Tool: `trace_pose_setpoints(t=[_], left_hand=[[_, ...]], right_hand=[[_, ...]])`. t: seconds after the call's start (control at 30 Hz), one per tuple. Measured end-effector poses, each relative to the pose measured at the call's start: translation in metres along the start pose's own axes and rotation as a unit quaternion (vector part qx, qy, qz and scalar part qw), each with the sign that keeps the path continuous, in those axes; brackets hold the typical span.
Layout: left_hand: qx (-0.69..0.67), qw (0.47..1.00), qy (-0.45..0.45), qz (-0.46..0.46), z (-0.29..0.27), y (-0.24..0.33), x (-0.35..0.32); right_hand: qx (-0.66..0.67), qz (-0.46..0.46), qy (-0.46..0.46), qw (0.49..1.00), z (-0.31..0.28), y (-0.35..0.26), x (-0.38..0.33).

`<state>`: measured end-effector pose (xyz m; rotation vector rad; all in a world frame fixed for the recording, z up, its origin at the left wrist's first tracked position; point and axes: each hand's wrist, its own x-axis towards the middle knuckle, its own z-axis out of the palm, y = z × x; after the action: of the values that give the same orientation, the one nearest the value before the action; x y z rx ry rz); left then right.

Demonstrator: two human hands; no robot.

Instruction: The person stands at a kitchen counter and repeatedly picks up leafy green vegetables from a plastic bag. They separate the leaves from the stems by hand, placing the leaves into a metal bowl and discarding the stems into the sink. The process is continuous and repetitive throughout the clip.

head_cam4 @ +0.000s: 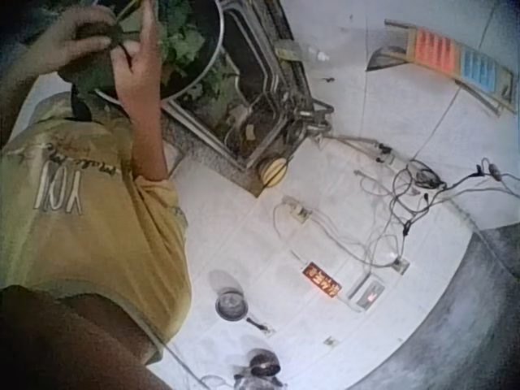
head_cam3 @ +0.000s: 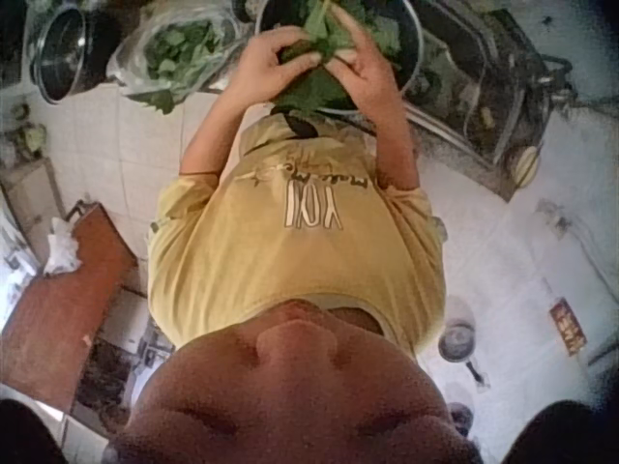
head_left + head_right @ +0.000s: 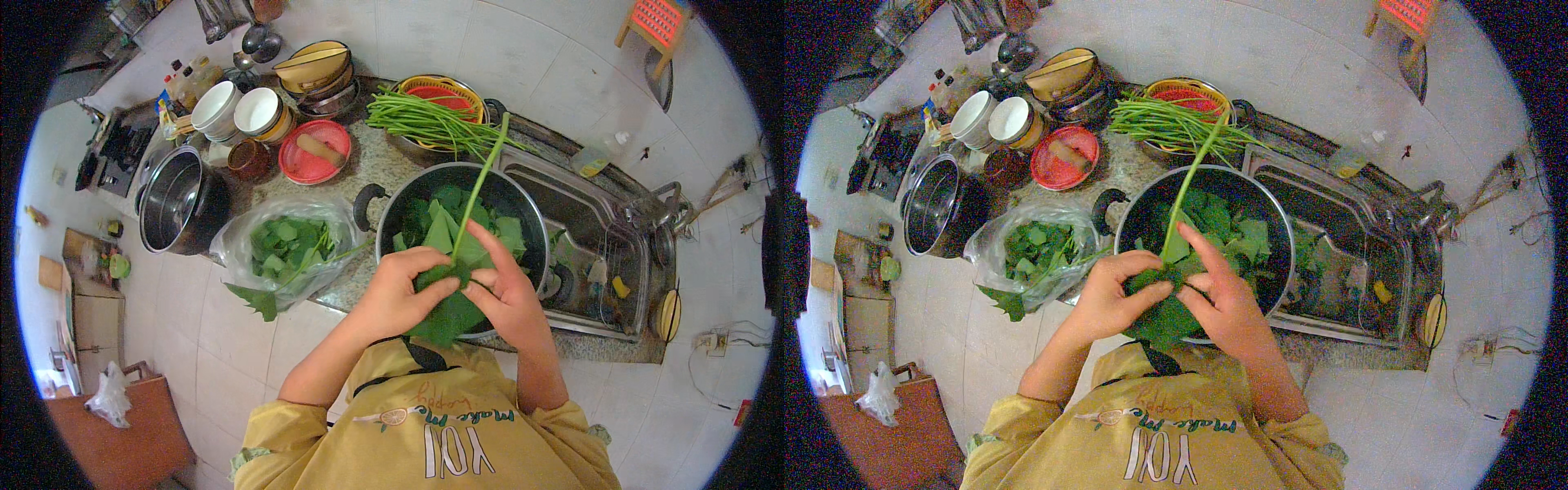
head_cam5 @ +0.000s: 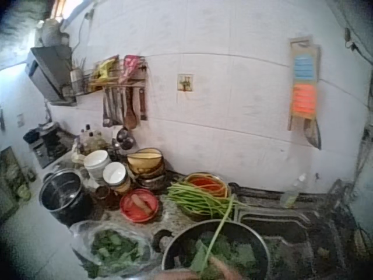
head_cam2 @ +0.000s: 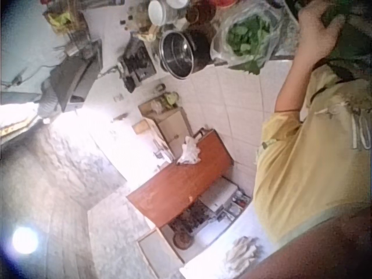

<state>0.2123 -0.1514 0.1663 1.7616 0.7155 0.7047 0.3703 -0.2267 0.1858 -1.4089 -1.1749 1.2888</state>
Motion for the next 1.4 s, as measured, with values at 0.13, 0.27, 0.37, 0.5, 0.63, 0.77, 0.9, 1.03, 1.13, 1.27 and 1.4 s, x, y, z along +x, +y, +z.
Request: trace_pose_setpoints(t=[0.13,0.27,0.37,0.5,0.63,0.77,0.9,1.03,1.13,1.27,1.4], left_hand=[[-0.113,0.988,0.071,-0.082,-0.002,0.003,0.0],[-0.161,0.982,0.063,-0.076,-0.003,0.005,0.0],[-0.153,0.983,0.08,-0.065,-0.002,0.007,0.0],[-0.164,0.98,0.095,-0.064,0.001,0.012,0.0],[-0.196,0.971,0.113,-0.071,0.007,0.01,0.001],[-0.29,0.943,0.118,-0.111,0.013,0.003,0.004],[-0.414,0.891,0.116,-0.147,0.018,0.002,0.006],[-0.421,0.888,0.119,-0.143,0.019,0.001,0.01],[-0.419,0.889,0.112,-0.146,0.012,0.0,0.013],[-0.367,0.913,0.109,-0.142,0.011,-0.001,0.016],[-0.357,0.918,0.092,-0.144,0.014,-0.001,0.02]], right_hand=[[0.053,-0.03,0.031,0.998,0.002,0.004,-0.003],[0.055,-0.016,0.04,0.998,-0.001,0.001,-0.006],[0.076,-0.023,0.054,0.995,-0.001,0.001,-0.006],[0.08,-0.04,0.069,0.994,-0.001,0.005,-0.006],[0.131,-0.035,0.098,0.986,0.004,0.006,-0.007],[0.161,-0.04,0.134,0.977,0.008,0.01,-0.005],[0.189,-0.042,0.183,0.964,0.004,0.025,-0.002],[0.331,-0.064,0.195,0.921,-0.006,0.026,-0.003],[0.272,-0.109,0.307,0.905,-0.035,0.026,-0.009],[0.077,-0.135,0.509,0.847,-0.103,0.05,-0.022],[-0.301,-0.035,0.506,0.807,-0.184,0.123,-0.031]])
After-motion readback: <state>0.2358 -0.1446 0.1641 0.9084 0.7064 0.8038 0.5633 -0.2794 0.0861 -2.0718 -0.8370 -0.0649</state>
